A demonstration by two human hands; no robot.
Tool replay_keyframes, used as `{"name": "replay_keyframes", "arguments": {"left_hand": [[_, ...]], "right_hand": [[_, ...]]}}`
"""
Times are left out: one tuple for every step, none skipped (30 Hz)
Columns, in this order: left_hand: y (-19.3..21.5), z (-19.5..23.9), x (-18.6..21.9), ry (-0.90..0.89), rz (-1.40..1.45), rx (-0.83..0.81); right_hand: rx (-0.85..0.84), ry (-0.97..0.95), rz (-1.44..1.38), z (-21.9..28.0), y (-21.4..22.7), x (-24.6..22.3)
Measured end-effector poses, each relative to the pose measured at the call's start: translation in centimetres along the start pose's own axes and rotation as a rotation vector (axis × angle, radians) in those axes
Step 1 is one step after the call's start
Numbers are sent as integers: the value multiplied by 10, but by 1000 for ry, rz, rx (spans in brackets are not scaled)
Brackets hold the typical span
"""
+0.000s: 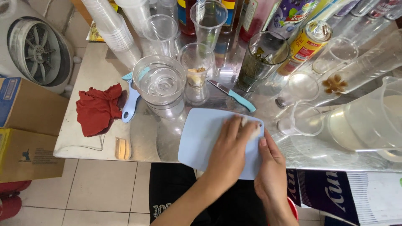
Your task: The person is washing various glasses and tools in a bucket of water, drying them with a cloth, and organizing them on a service counter.
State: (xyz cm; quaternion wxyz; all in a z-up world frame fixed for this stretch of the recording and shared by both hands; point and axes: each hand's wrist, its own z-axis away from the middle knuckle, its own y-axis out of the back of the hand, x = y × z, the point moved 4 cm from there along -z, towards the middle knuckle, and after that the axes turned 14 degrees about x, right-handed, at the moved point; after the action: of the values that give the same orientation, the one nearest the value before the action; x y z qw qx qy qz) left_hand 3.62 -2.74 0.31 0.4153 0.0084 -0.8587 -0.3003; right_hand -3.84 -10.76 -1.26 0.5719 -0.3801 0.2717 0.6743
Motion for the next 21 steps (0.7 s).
{"name": "replay_keyframes", "arguments": {"left_hand": [[8, 6, 7, -42, 19, -24], [18, 14, 14, -84, 34, -52], [27, 24, 11, -82, 31, -50], [36, 35, 8, -71, 36, -56], [46, 46, 5, -59, 41, -63], [52, 55, -6, -55, 37, -61], [60, 65, -20, 1, -54, -3], [69, 74, -34, 56, -144, 55], [82, 73, -32, 57, -148, 56], [98, 70, -33, 181, 69, 150], [113, 68, -34, 304, 287, 243], [116, 67, -36, 303, 285, 246], [121, 66, -39, 325, 398, 297], [125, 67, -41, 349, 513, 345], [122, 63, -43, 350, 512, 347], [124, 58, -43, 253, 600, 419], [126, 54, -42, 155, 686, 490], [123, 46, -44, 151, 687, 491], [122, 38, -42, 18, 749, 525], [121, 31, -40, -116, 812, 555], [116, 19, -42, -120, 815, 554]], "right_hand": [[8, -1, -6, -1, 2, 1], [17, -6, -12, -2, 3, 3], [13, -7, -11, -2, 4, 2], [-1, 11, 3, -1, 4, 2], [-15, 28, 18, -1, 3, 2], [-19, 25, 20, 3, 2, -2], [-2, 16, 79, 6, 3, -4], [17, 10, 136, 9, 3, -8], [13, 8, 137, 15, 2, -14], [46, -27, 174, 20, 2, -19], [79, -63, 211, 25, 2, -24], [76, -61, 212, 30, 3, -30], [65, -127, 228, 35, 5, -33], [57, -193, 246, 40, 8, -36], [56, -192, 248, 36, 15, -35], [22, -191, 232, 32, 20, -34], [-11, -190, 215, 28, 25, -32], [-13, -187, 213, 22, 32, -29], [-107, -198, 242, 17, 36, -26], [-198, -209, 271, 13, 41, -22], [-197, -205, 267, 29, 31, -35]]}}
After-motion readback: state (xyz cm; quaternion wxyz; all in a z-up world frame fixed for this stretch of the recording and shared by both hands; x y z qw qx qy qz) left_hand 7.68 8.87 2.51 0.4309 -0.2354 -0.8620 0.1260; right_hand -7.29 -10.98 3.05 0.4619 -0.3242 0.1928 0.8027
